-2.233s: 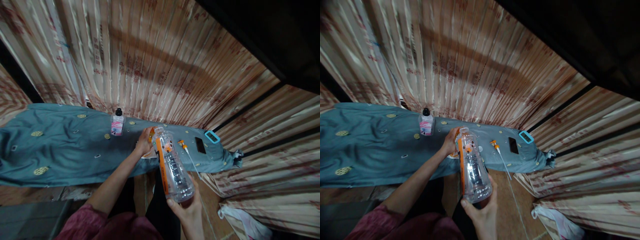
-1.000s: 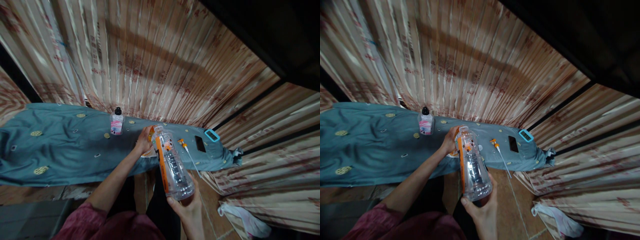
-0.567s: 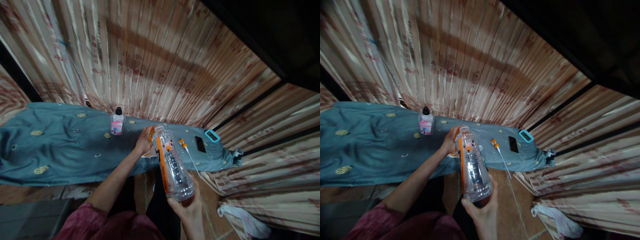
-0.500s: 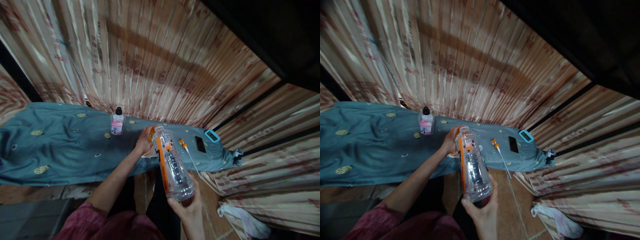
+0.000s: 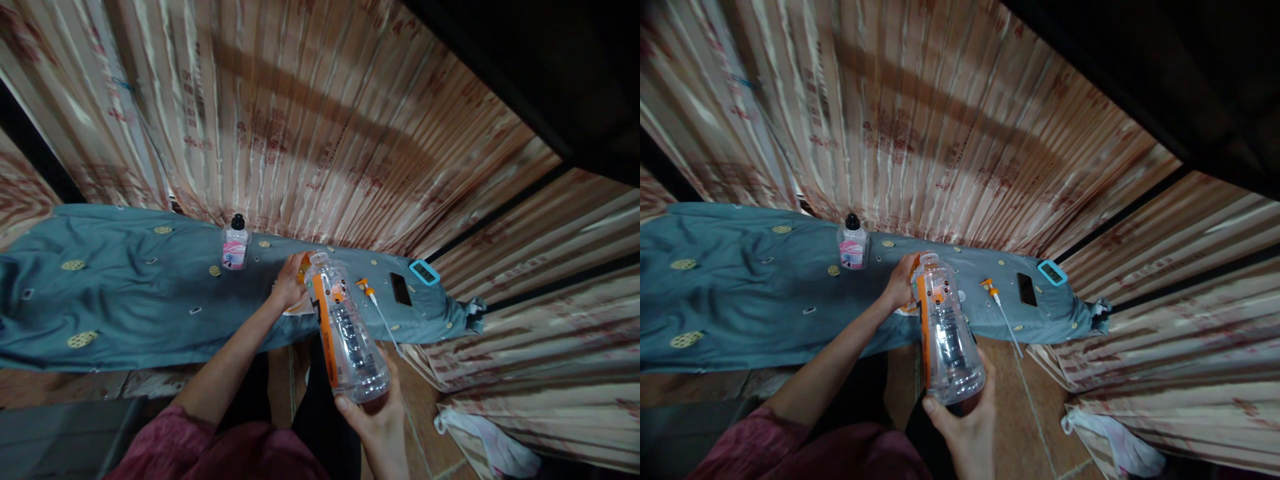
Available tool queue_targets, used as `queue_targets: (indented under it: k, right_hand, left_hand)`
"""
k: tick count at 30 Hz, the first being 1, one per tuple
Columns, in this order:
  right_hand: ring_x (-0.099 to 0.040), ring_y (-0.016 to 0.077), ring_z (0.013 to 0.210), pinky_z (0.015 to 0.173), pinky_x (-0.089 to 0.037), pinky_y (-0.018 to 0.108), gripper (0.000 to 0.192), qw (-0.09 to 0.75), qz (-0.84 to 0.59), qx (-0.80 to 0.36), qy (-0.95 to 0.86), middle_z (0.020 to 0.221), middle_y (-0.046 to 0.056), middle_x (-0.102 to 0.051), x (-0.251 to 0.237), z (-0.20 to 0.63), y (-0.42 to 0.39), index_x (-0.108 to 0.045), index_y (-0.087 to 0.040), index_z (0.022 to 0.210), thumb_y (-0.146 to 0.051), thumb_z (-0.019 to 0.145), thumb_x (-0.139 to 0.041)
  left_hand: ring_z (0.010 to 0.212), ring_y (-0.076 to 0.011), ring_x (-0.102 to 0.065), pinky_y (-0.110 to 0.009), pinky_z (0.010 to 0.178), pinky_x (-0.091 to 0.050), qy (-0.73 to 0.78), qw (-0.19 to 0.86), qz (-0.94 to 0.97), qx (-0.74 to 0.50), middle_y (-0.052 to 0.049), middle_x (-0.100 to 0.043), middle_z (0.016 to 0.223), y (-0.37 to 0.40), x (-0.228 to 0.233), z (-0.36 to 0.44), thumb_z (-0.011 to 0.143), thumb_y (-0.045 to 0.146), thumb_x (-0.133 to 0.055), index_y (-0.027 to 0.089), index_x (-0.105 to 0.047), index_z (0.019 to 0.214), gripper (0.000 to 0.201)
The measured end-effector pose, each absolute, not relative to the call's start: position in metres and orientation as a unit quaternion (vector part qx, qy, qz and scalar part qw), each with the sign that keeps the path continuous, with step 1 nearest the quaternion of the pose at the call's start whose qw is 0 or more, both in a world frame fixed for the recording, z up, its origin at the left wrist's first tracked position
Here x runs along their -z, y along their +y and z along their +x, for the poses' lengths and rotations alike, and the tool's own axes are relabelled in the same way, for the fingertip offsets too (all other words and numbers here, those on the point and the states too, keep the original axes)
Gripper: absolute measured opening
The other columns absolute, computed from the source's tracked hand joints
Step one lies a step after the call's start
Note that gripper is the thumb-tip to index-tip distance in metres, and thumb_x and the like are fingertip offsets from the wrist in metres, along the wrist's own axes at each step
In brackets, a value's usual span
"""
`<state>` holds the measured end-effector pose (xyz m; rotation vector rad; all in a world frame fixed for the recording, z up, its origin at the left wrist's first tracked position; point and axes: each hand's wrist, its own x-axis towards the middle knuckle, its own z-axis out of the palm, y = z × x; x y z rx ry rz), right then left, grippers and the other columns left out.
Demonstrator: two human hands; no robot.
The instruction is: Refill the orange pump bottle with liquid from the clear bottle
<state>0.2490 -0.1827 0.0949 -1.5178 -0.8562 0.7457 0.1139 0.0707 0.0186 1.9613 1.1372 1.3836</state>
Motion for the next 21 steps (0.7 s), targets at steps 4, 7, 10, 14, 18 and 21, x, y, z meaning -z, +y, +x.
queue_targets:
  k: [4,7,10,14,18,21]
  right_hand:
    - [-0.074,0.0289,0.103,0.088,-0.058,0.036,0.086,0.587,-0.653,-0.303,-0.372,0.118,0.009,-0.074,-0.0936,0.2489,-0.1826,-0.053,-0.021,0.130,-0.037,0.055,-0.093]
    - [-0.075,0.0284,0.099,0.087,-0.058,0.036,0.086,0.579,-0.661,-0.293,-0.377,0.114,0.008,-0.076,-0.0957,0.2482,-0.1825,-0.054,-0.021,0.129,-0.037,0.055,-0.093]
    - [-0.076,0.0273,0.093,0.082,-0.059,0.035,0.085,0.581,-0.657,-0.307,-0.370,0.110,0.007,-0.077,-0.0983,0.2466,-0.1825,-0.053,-0.021,0.130,-0.038,0.056,-0.093]
    - [-0.076,0.0267,0.095,0.083,-0.060,0.034,0.088,0.592,-0.648,-0.322,-0.355,0.112,0.007,-0.077,-0.0979,0.2459,-0.1827,-0.052,-0.022,0.130,-0.037,0.055,-0.094]
    - [-0.074,0.0275,0.101,0.088,-0.058,0.034,0.089,0.585,-0.660,-0.311,-0.355,0.114,0.008,-0.076,-0.0967,0.2477,-0.1827,-0.054,-0.021,0.130,-0.036,0.052,-0.094]
    - [-0.075,0.0280,0.102,0.086,-0.060,0.034,0.088,0.586,-0.655,-0.318,-0.355,0.116,0.009,-0.076,-0.0978,0.2475,-0.1823,-0.054,-0.020,0.129,-0.035,0.052,-0.093]
  left_hand:
    - [0.115,-0.0297,-0.064,-0.047,0.103,-0.055,0.414,0.243,0.718,-0.504,-0.012,-0.065,0.124,0.0698,-0.0205,0.1137,0.077,0.025,-0.071,0.017,-0.055,0.130,0.056]
    - [0.116,-0.0291,-0.064,-0.046,0.103,-0.054,0.411,0.241,0.717,-0.508,-0.012,-0.065,0.124,0.0699,-0.0200,0.1143,0.078,0.024,-0.069,0.017,-0.055,0.130,0.055]
    - [0.114,-0.0291,-0.064,-0.046,0.101,-0.055,0.412,0.235,0.715,-0.513,-0.012,-0.065,0.124,0.0702,-0.0192,0.1148,0.077,0.023,-0.070,0.017,-0.055,0.130,0.055]
    - [0.114,-0.0295,-0.065,-0.045,0.100,-0.056,0.413,0.230,0.718,-0.511,-0.011,-0.066,0.122,0.0698,-0.0198,0.1146,0.077,0.023,-0.071,0.017,-0.056,0.130,0.056]
    - [0.114,-0.0287,-0.065,-0.044,0.101,-0.055,0.417,0.240,0.714,-0.509,-0.011,-0.066,0.122,0.0696,-0.0209,0.1143,0.077,0.023,-0.071,0.017,-0.056,0.130,0.056]
    - [0.116,-0.0283,-0.064,-0.043,0.103,-0.054,0.418,0.239,0.716,-0.506,-0.010,-0.066,0.124,0.0702,-0.0202,0.1144,0.076,0.023,-0.073,0.019,-0.055,0.130,0.057]
